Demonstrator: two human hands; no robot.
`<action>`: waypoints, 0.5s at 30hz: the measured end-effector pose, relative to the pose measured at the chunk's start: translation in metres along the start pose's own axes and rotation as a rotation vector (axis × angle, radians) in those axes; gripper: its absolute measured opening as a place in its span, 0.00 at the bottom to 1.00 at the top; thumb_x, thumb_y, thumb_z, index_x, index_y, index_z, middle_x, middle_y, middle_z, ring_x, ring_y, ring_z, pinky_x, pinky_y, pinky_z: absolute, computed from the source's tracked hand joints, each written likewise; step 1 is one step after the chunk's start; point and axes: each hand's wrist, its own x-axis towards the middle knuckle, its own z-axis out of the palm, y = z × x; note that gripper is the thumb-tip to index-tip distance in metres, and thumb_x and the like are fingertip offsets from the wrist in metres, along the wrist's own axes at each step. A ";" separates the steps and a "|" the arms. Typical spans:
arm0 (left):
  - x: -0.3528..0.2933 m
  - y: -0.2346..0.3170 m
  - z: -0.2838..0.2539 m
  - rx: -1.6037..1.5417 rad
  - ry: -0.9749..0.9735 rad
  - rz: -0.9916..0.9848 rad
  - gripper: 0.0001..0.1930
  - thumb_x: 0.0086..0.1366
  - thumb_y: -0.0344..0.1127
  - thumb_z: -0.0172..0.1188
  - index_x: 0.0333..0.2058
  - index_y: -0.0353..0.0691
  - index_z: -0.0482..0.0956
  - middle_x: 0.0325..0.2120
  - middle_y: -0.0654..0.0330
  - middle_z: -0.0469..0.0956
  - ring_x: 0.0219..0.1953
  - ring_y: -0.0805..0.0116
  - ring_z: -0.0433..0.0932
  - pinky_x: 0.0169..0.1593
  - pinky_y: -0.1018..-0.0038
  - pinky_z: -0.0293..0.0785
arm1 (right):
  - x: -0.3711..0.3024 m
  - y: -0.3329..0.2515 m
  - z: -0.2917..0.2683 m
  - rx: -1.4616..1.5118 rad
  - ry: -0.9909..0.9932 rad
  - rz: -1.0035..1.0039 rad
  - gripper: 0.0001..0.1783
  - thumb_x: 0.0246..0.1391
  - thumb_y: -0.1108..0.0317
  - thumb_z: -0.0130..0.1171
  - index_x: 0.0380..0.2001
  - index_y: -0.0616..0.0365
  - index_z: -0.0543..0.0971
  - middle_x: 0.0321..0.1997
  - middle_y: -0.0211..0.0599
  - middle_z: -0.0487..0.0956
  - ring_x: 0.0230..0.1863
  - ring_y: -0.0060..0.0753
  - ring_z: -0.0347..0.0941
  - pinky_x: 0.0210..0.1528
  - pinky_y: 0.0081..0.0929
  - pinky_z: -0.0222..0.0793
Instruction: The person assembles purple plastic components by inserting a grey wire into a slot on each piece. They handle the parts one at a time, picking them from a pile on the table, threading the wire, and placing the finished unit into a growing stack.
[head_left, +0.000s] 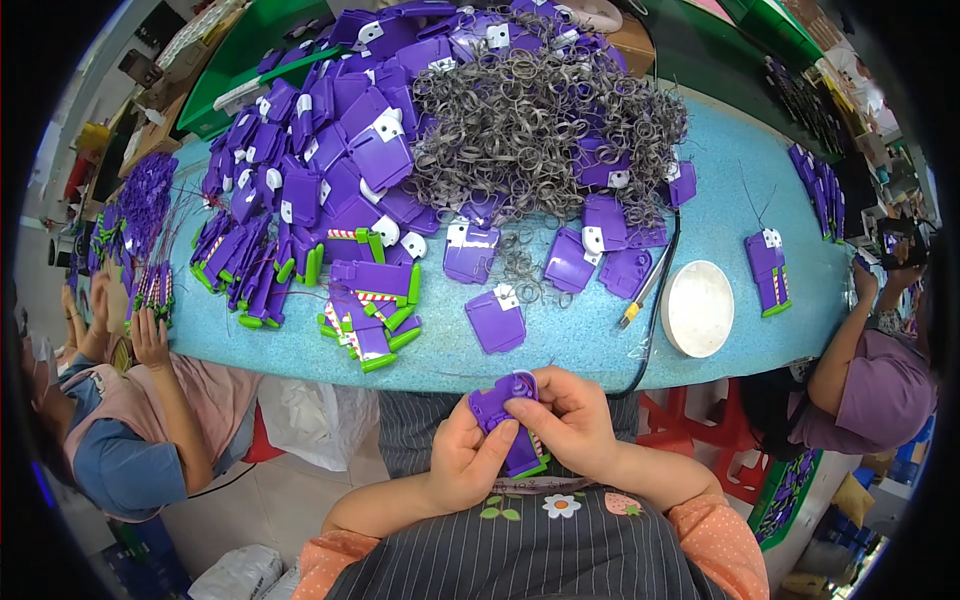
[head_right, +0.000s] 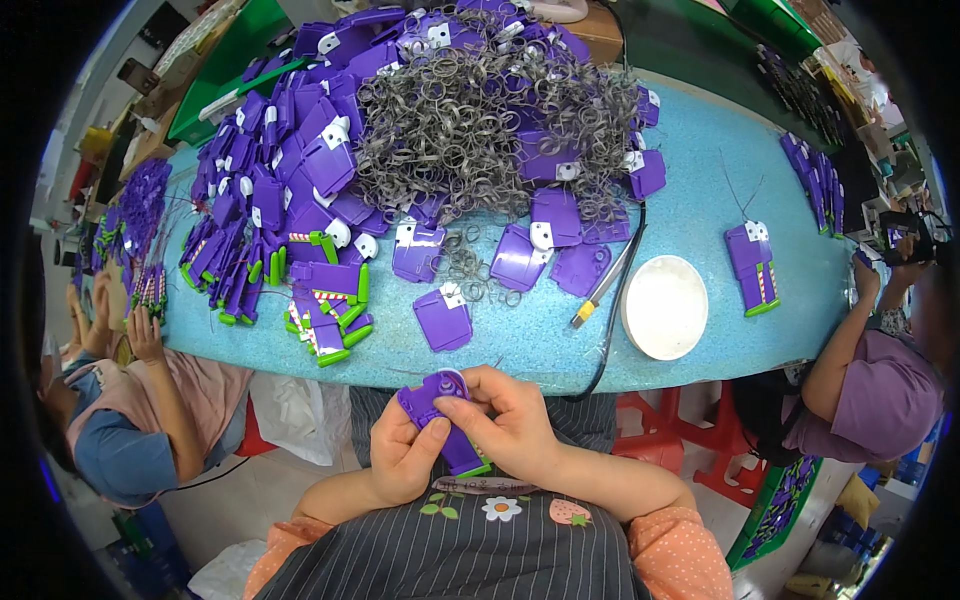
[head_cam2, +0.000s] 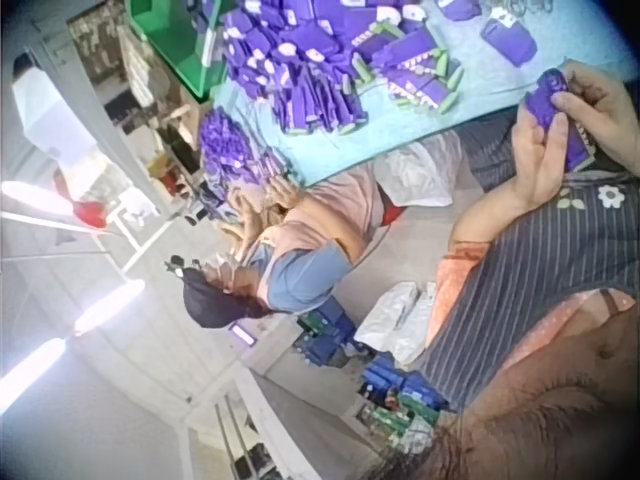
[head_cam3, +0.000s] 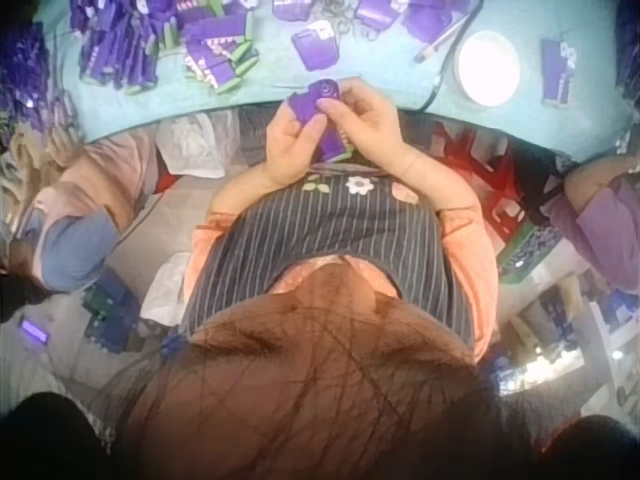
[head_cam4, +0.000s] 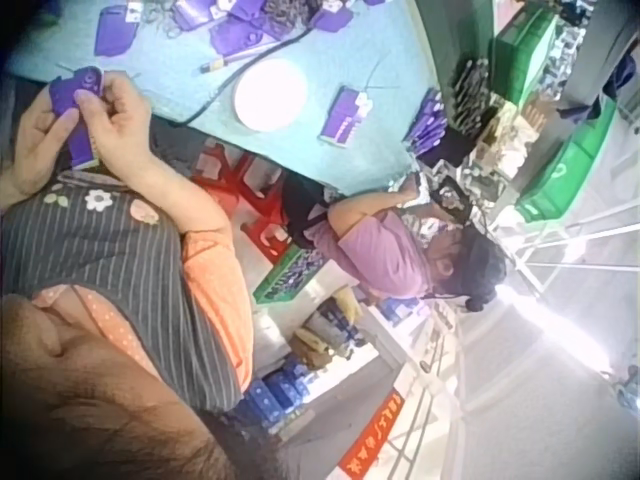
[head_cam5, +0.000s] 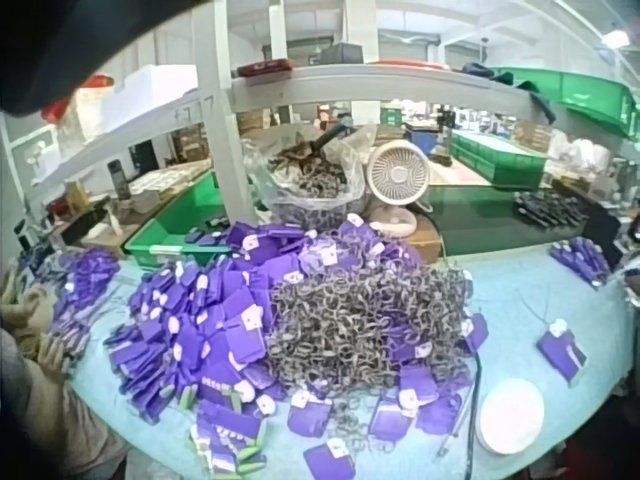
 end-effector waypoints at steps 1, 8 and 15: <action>0.001 0.002 -0.001 0.023 -0.014 -0.001 0.17 0.67 0.25 0.45 0.54 0.30 0.59 0.48 0.53 0.71 0.48 0.74 0.71 0.51 0.77 0.68 | 0.002 -0.008 -0.003 -0.036 -0.009 0.022 0.19 0.53 0.76 0.56 0.50 0.66 0.70 0.41 0.39 0.78 0.30 0.18 0.75 0.33 0.17 0.71; 0.014 0.022 -0.010 -0.136 -0.011 -0.158 0.16 0.70 0.30 0.42 0.54 0.30 0.57 0.48 0.42 0.71 0.47 0.56 0.76 0.51 0.66 0.74 | 0.056 -0.051 -0.050 -1.383 0.122 -0.471 0.14 0.42 0.79 0.58 0.36 0.59 0.77 0.33 0.40 0.70 0.30 0.37 0.72 0.29 0.28 0.68; 0.017 0.025 -0.014 -0.180 -0.046 -0.238 0.18 0.69 0.28 0.42 0.55 0.31 0.55 0.50 0.41 0.69 0.49 0.55 0.75 0.52 0.65 0.72 | 0.041 -0.061 -0.058 -1.424 0.063 -0.453 0.11 0.38 0.77 0.59 0.30 0.57 0.75 0.26 0.36 0.68 0.28 0.38 0.69 0.27 0.30 0.66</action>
